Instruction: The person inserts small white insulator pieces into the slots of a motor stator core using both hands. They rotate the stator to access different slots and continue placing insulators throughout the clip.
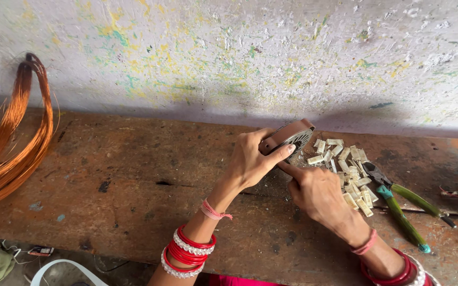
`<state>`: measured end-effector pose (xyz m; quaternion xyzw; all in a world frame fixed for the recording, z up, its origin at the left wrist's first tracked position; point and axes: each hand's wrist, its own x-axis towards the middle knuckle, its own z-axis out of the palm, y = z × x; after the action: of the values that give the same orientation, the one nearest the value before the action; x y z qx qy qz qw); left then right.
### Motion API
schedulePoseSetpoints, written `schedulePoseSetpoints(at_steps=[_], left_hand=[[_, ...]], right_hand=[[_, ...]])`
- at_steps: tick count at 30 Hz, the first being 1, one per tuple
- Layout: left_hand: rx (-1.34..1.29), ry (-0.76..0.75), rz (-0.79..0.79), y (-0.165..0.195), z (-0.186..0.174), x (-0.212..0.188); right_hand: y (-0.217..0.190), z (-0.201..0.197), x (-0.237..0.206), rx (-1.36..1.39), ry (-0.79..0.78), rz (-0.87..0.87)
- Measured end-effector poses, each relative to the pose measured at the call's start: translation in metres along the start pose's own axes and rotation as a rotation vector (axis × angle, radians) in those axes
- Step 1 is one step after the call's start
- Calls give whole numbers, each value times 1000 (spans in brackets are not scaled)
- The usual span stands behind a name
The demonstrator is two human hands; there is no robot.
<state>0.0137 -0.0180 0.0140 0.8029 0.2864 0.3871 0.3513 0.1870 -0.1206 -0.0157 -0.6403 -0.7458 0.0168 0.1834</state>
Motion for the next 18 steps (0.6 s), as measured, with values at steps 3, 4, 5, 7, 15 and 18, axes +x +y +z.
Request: schedulePoseSetpoints(at_steps=[3,4,5,7,15,18], left_hand=[[46,-6,14,-1,-2,1],[36,-5,-9,-1,-2,0],[23,-2,-32,-1,-3,0],[5,7,-30,-2,-3,1],[-19,21,16,0,-5,1],[13,-4,-8,-1,-6,1]], right_hand=[[1,7,10,-158,23,-105],[1,8,9,-156,162,-221],[2,9,7,-157,300,-337],[3,10,2,-106,313,-316],[7,17,14,-106,484,-460],[1,12,16,-60,-19,-75]])
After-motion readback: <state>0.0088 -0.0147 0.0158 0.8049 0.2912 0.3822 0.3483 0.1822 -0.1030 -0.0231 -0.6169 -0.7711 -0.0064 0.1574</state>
